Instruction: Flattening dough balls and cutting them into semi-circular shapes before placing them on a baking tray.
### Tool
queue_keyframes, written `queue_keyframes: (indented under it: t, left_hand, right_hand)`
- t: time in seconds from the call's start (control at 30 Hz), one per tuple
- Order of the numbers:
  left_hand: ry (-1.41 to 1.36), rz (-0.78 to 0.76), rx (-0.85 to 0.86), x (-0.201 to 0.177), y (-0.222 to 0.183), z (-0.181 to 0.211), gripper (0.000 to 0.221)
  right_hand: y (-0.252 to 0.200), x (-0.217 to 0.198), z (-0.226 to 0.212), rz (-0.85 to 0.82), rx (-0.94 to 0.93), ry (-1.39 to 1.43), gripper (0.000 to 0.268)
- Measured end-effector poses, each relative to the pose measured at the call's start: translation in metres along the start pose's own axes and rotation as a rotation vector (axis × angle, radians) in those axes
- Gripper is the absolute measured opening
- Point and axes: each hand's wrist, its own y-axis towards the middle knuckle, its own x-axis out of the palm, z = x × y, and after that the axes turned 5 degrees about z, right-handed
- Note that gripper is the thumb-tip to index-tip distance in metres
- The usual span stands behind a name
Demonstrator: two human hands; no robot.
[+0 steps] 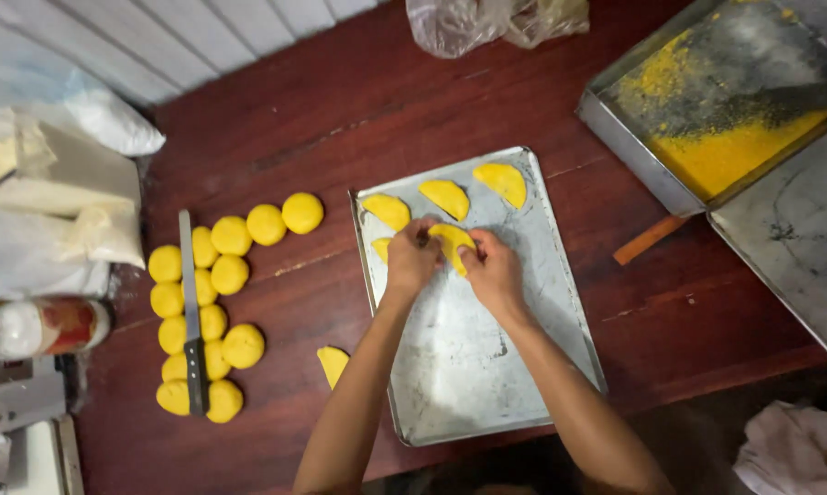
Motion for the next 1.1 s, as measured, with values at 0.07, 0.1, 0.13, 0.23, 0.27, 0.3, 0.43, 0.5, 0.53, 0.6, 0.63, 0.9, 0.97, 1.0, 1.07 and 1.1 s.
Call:
queue_keyframes:
  t: [0.07,0.1,0.13,0.23,0.27,0.3,0.43,0.5,0.53,0.6,0.63,0.9,0.97,1.0,1.07,1.1]
  left_hand:
    - [0.075,0.027,0.033,0.005,-0.006,-0.009,0.023]
    - [0.155,0.058,0.08,0.008,-0.003,-0.008,0.023]
    - [0.143,0.066,0.093,0.002,0.0,0.006,0.023]
    - [0.336,0.1,0.172,-0.015,-0.011,0.027,0.026]
    - [0.402,0.11,0.19,-0.018,-0.012,0.031,0.024]
    - [0.467,0.12,0.207,-0.019,-0.012,0.036,0.023]
    - [0.446,0.116,0.174,-0.018,-0.012,0.032,0.021]
    - [0.377,0.118,0.183,-0.016,-0.007,0.026,0.017]
    - [0.368,0.122,0.181,-0.012,-0.001,0.021,0.017]
    - [0.361,0.095,0.19,-0.01,0.008,0.01,0.021]
    - [0.352,0.109,0.186,-0.016,0.003,0.016,0.021]
    - [-0.438,0.226,0.086,-0.134,-0.102,0.034,0.028]
    - [-0.432,0.28,0.069,-0.145,-0.13,-0.016,0.027]
    - [-0.408,0.321,0.046,-0.152,-0.146,-0.044,0.026]
    - [-0.451,0.36,-0.046,-0.17,-0.184,-0.094,0.027]
    - [-0.485,0.374,-0.125,-0.179,-0.205,-0.12,0.028]
  right_hand:
    - [-0.003,0.003,0.013,-0.008,-0.022,-0.038,0.028]
    - [0.003,0.005,0.016,-0.008,-0.052,-0.064,0.026]
    - [0.006,0.002,0.005,-0.004,-0.071,-0.066,0.026]
    - [-0.003,-0.002,-0.011,0.002,-0.08,-0.138,0.031]
    - [-0.002,-0.001,-0.01,0.013,-0.076,-0.137,0.03]
    - [-0.001,0.0,-0.008,0.026,-0.072,-0.136,0.029]
    - [0.001,0.001,-0.005,0.027,-0.076,-0.18,0.03]
    - [0.004,0.001,-0.003,0.011,-0.074,-0.217,0.031]
    - [0.004,0.0,-0.001,0.008,-0.081,-0.224,0.031]
    - [0.004,0.0,0.0,-0.006,-0.083,-0.296,0.038]
    - [-0.002,-0.006,-0.005,-0.016,-0.096,-0.3,0.038]
    - [-0.051,-0.046,-0.017,0.02,-0.186,-0.58,0.048]
    - [-0.046,-0.046,-0.012,0.073,-0.454,-0.576,0.047]
    - [-0.046,-0.044,-0.009,0.129,-0.7,-0.551,0.047]
    - [-0.05,-0.036,-0.022,0.079,-0.823,-0.566,0.052]
    - [-0.053,-0.031,-0.027,0.053,-0.931,-0.577,0.058]
